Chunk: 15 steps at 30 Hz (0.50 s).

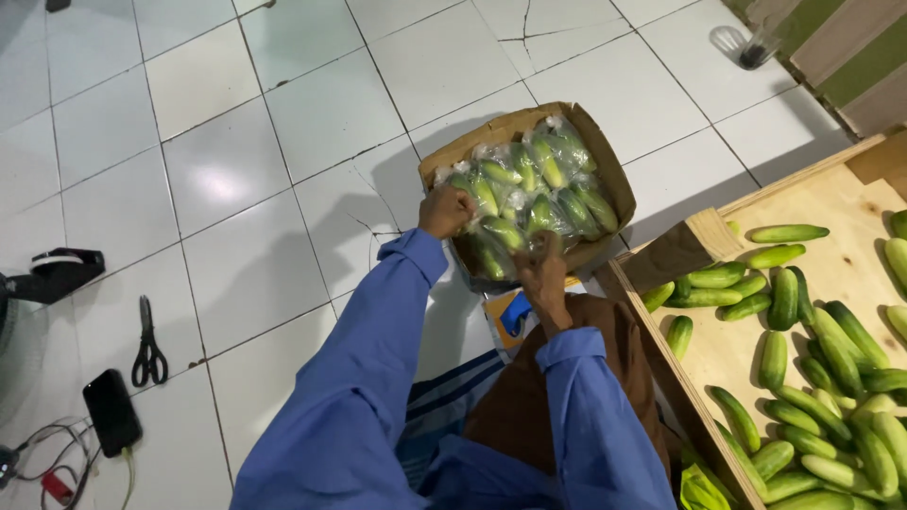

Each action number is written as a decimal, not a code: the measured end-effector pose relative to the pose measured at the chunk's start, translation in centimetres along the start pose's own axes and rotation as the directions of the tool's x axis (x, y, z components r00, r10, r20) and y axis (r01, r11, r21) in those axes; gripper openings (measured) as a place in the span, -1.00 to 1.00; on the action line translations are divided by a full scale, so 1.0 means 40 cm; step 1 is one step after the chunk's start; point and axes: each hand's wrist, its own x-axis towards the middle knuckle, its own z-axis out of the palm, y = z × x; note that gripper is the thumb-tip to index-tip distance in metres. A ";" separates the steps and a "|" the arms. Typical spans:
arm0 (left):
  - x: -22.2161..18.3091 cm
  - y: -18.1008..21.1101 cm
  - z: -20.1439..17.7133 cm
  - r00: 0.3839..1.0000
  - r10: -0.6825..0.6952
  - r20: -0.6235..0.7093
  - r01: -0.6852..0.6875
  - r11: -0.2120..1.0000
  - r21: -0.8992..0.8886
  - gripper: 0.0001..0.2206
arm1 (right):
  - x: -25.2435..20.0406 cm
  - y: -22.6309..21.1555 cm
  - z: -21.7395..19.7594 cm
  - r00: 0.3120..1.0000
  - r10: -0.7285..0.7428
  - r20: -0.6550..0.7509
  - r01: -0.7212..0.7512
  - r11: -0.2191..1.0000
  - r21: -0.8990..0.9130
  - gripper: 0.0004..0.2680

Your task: Picking up individual cucumbers, placing them into small plastic bags, and then into a cardboard box.

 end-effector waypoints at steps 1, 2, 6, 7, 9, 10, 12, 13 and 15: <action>0.004 0.016 0.003 1.000 -0.012 -0.026 0.015 0.989 0.149 -0.98 | 0.017 0.027 0.016 0.994 -0.099 0.039 0.099 0.995 -0.016 -0.55; 0.003 0.031 0.007 0.998 -0.022 -0.054 0.036 0.956 0.293 -0.91 | 0.030 0.055 0.032 0.977 -0.195 0.082 0.198 0.980 -0.029 -0.47; 0.063 -0.020 0.041 0.992 -0.124 0.003 0.092 0.753 0.651 -0.83 | 0.091 0.151 0.105 0.924 -0.368 0.104 0.381 0.913 -0.147 -0.65; 0.087 -0.063 0.059 0.992 -0.124 0.005 0.087 0.722 0.686 -0.85 | 0.107 0.183 0.131 0.906 -0.407 0.114 0.422 0.889 -0.179 -0.61; 0.101 -0.106 0.081 0.992 -0.127 0.006 0.084 0.690 0.719 -0.87 | 0.107 0.203 0.149 0.887 -0.443 0.127 0.461 0.862 -0.210 -0.57; 0.090 -0.109 0.084 0.994 -0.110 0.001 0.074 0.677 0.733 -0.86 | 0.092 0.190 0.142 0.892 -0.374 0.253 0.430 0.875 -0.223 -0.45; 0.085 -0.120 0.090 0.995 -0.096 -0.004 0.067 0.663 0.745 -0.85 | 0.072 0.169 0.133 0.879 -0.295 0.376 0.399 0.885 -0.239 -0.32; 0.091 -0.128 0.094 0.997 -0.079 0.012 0.040 0.622 0.782 -0.85 | 0.067 0.161 0.131 0.900 -0.227 0.371 0.352 0.881 -0.316 -0.52; 0.094 -0.157 0.113 0.997 -0.073 0.035 0.014 0.580 0.815 -0.84 | 0.055 0.145 0.126 0.919 -0.149 0.365 0.297 0.870 -0.392 -0.71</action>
